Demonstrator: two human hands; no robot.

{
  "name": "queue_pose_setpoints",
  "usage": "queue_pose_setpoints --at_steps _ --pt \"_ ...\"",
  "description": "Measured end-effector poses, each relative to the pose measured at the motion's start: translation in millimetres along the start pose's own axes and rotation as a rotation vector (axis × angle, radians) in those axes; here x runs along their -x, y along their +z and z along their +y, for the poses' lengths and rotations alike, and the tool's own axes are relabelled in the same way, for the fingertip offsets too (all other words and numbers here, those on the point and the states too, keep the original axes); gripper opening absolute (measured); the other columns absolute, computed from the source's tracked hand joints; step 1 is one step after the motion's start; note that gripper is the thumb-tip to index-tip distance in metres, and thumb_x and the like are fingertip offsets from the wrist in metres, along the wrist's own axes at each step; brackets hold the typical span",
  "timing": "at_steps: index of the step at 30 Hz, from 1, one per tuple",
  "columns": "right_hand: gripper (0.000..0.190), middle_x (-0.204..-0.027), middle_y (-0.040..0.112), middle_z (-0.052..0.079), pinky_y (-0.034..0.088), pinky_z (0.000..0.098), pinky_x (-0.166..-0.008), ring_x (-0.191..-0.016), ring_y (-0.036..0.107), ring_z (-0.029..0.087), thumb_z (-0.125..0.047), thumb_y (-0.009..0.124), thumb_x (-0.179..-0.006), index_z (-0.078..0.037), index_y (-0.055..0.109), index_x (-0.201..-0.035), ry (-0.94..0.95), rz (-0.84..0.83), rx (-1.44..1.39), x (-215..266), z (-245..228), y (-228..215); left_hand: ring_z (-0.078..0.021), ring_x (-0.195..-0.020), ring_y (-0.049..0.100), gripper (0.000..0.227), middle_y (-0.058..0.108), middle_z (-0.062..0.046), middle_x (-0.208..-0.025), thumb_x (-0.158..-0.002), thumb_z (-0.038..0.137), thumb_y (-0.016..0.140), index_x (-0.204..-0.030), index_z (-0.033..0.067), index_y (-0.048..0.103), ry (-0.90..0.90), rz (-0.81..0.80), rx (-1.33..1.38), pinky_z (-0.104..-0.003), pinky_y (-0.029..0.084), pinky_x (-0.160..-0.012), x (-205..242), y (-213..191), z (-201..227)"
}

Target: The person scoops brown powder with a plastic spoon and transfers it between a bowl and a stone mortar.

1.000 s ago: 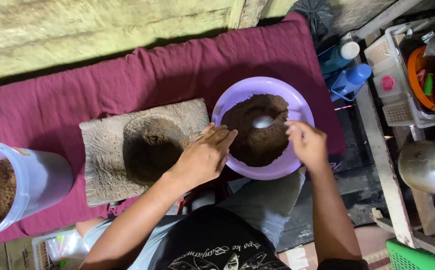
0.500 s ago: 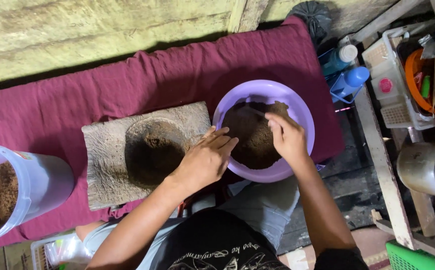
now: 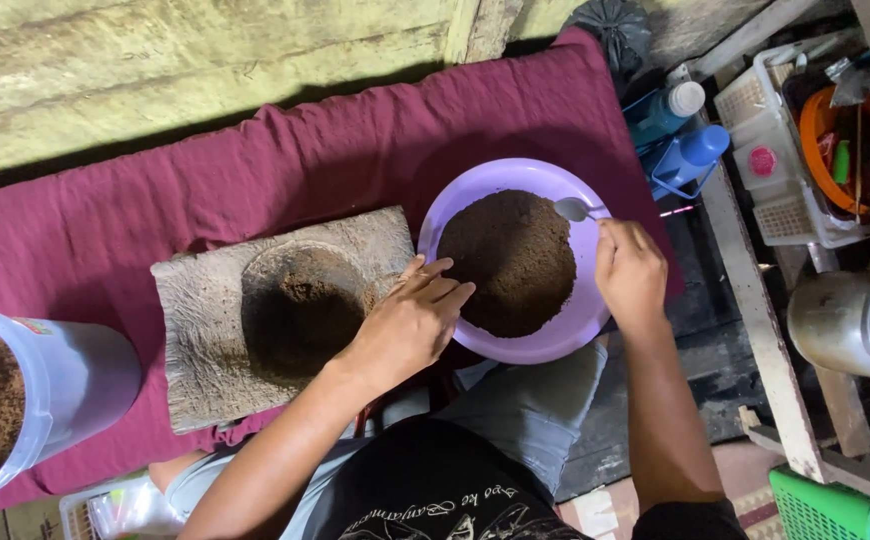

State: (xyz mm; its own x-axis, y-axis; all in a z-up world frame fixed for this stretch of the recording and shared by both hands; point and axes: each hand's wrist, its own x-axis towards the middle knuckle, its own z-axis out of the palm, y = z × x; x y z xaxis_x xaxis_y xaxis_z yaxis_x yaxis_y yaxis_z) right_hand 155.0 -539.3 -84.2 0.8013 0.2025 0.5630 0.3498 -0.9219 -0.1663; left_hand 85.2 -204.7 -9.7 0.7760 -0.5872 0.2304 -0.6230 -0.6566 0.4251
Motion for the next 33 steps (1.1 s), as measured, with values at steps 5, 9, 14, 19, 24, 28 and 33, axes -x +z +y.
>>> queue_pose_setpoints --at_steps 5,9,14,19,24,28,33 --pt "0.013 -0.079 0.068 0.007 0.058 0.0411 -0.068 -0.077 0.071 0.029 -0.018 0.061 -0.103 -0.016 0.073 -0.098 -0.01 -0.14 -0.018 46 -13 -18 -0.0373 -0.129 0.06 0.031 0.073 -0.017 -0.106 -0.094 0.013 0.062 -0.121 0.0001 0.071 -0.012 0.006 0.022 -0.051 0.033 -0.119 -1 2 -3" --pt "0.021 -0.074 0.063 0.004 0.057 0.0368 -0.066 -0.073 0.069 0.025 -0.024 0.059 -0.105 -0.015 0.07 -0.09 -0.048 -0.121 0.122 73 0 -19 -0.0348 -0.13 0.06 0.032 0.073 -0.015 -0.107 -0.098 0.022 0.059 -0.122 0.0027 0.071 -0.001 0.022 -0.016 -0.049 0.032 -0.12 2 10 -9" --pt "0.016 -0.071 0.067 0.003 0.058 0.0371 -0.066 -0.071 0.071 0.026 -0.021 0.061 -0.101 -0.018 0.071 -0.088 -0.005 -0.197 -0.167 65 -47 -20 -0.0337 -0.129 0.061 0.033 0.073 -0.015 -0.106 -0.099 0.024 0.057 -0.12 0.0031 0.072 -0.001 0.047 -0.011 -0.048 0.033 -0.12 3 13 -11" --pt "0.016 -0.082 0.074 0.009 0.059 0.0408 -0.072 -0.079 0.073 0.031 -0.018 0.062 -0.102 -0.014 0.076 -0.095 0.025 -0.11 -0.348 46 -44 3 -0.0337 -0.129 0.061 0.034 0.073 -0.015 -0.106 -0.099 0.024 0.057 -0.12 0.0024 0.072 0.003 0.051 -0.012 -0.048 0.033 -0.12 3 13 -10" --pt "0.02 -0.093 0.072 0.016 0.057 0.0479 -0.075 -0.086 0.071 0.038 -0.016 0.056 -0.112 -0.006 0.073 -0.11 0.095 0.1 -0.16 2 -8 15 -0.0321 -0.128 0.062 0.033 0.073 -0.015 -0.104 -0.099 0.026 0.057 -0.118 0.0028 0.072 0.015 0.099 -0.026 -0.046 0.035 -0.119 4 17 -13" --pt "0.018 -0.079 0.072 0.017 0.057 0.0419 -0.073 -0.072 0.071 0.031 0.004 0.052 -0.103 0.0 0.07 -0.103 0.206 -0.059 -0.625 5 -12 57 -0.0323 -0.127 0.062 0.034 0.074 -0.015 -0.103 -0.099 0.025 0.056 -0.117 0.0019 0.073 0.019 0.097 -0.027 -0.046 0.037 -0.118 4 16 -13" --pt "0.017 -0.082 0.076 0.008 0.059 0.0392 -0.072 -0.076 0.074 0.025 -0.009 0.06 -0.102 -0.01 0.077 -0.105 0.121 -0.255 -0.551 -1 -46 -20 -0.0323 -0.126 0.063 0.033 0.074 -0.014 -0.102 -0.1 0.025 0.056 -0.116 0.0023 0.074 0.023 0.125 -0.02 -0.046 0.038 -0.117 4 16 -13"
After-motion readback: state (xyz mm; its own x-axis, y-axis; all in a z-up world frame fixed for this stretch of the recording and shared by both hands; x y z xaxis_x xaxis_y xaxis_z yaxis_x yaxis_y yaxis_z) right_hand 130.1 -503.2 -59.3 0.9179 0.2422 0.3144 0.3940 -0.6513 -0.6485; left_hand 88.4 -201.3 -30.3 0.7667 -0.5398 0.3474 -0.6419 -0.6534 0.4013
